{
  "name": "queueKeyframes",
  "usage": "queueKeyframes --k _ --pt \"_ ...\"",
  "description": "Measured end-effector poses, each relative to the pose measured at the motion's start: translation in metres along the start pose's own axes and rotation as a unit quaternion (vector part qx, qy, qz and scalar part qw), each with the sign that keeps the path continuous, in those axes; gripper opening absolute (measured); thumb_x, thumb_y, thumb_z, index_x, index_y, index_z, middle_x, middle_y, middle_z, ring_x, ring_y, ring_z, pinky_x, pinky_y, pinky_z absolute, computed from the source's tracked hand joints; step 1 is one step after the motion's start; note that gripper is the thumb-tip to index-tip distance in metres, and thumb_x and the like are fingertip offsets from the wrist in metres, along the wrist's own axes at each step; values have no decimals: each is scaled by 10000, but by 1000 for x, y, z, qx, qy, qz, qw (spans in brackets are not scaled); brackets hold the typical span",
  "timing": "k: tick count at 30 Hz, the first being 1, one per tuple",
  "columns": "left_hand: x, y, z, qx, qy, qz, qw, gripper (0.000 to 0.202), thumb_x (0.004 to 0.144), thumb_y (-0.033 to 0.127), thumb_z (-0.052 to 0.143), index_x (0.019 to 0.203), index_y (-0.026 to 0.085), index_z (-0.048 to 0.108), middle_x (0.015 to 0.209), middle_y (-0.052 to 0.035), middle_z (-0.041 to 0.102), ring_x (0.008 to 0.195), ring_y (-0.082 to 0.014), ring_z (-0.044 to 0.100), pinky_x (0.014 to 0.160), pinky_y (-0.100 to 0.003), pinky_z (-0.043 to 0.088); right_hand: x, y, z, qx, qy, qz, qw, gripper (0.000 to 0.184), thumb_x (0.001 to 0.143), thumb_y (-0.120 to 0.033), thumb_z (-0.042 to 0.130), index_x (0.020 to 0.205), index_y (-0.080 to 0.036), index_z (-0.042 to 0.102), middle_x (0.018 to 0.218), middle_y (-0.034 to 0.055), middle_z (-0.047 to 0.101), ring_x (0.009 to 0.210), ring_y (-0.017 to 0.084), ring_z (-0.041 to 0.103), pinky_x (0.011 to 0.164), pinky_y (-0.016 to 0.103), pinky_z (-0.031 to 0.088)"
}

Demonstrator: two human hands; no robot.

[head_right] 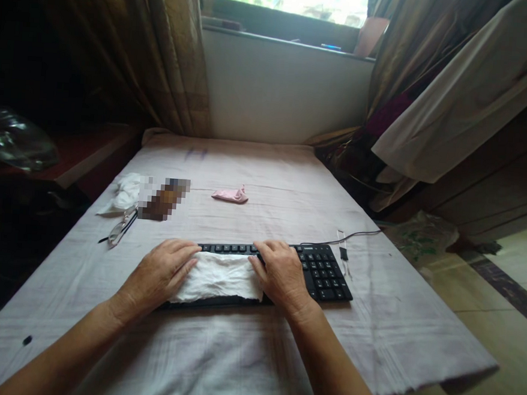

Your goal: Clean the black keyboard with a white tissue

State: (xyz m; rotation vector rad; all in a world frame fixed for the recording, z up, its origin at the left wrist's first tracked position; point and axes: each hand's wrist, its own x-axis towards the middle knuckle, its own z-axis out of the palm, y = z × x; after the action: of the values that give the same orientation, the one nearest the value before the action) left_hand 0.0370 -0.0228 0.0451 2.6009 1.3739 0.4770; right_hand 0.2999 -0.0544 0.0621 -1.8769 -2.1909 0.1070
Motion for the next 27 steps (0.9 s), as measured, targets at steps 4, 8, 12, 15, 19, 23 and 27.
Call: queueKeyframes --k 4,8,12,15,19,23,27 --pt "8 -7 -9 40 -8 -48 998 188 888 288 551 1010 188 652 1045 -112 658 1013 -269 571 937 -431 437 13 -5 2 44 -25 -19 999 113 848 -261 612 851 -193 703 989 78 675 932 214 590 836 318 445" --pt "11 -4 -14 52 -31 -70 996 125 871 317 575 834 207 620 940 -79 649 955 -254 565 866 -387 423 9 -10 -1 47 -19 -16 999 90 821 -206 578 791 -195 663 926 65 683 870 198 593 791 297 428" --pt "12 2 -21 47 -46 -94 993 108 876 286 552 819 210 602 860 -56 666 885 -233 594 813 -354 413 1 -18 -11 84 -62 56 993 139 837 -219 533 869 -209 668 817 37 716 752 189 641 697 278 431" --pt "6 10 -27 22 -55 -116 991 139 886 303 532 972 228 613 879 -27 691 803 -199 630 721 -303 425 -5 -28 -12 139 -34 77 987 205 812 -218 563 982 -209 678 862 42 736 775 197 669 721 280 460" --pt "-4 26 -27 -135 -62 -155 977 206 878 418 532 928 249 638 847 12 706 753 -167 649 672 -261 438 -12 -49 -3 232 56 60 969 140 801 -232 594 913 -202 672 834 42 729 726 180 664 705 263 491" --pt "-13 37 -14 -277 -23 -190 942 243 862 439 532 840 218 629 786 5 701 710 -162 643 651 -261 479 -19 -71 11 278 134 -15 951 82 826 -194 563 803 -215 639 787 39 711 721 170 656 698 255 507" --pt "-20 37 -2 -410 7 -207 888 345 855 511 545 957 195 639 858 -27 712 738 -179 659 630 -275 521 -24 -83 22 282 197 -110 932 146 875 -157 541 859 -227 669 867 51 730 808 174 671 742 268 526"
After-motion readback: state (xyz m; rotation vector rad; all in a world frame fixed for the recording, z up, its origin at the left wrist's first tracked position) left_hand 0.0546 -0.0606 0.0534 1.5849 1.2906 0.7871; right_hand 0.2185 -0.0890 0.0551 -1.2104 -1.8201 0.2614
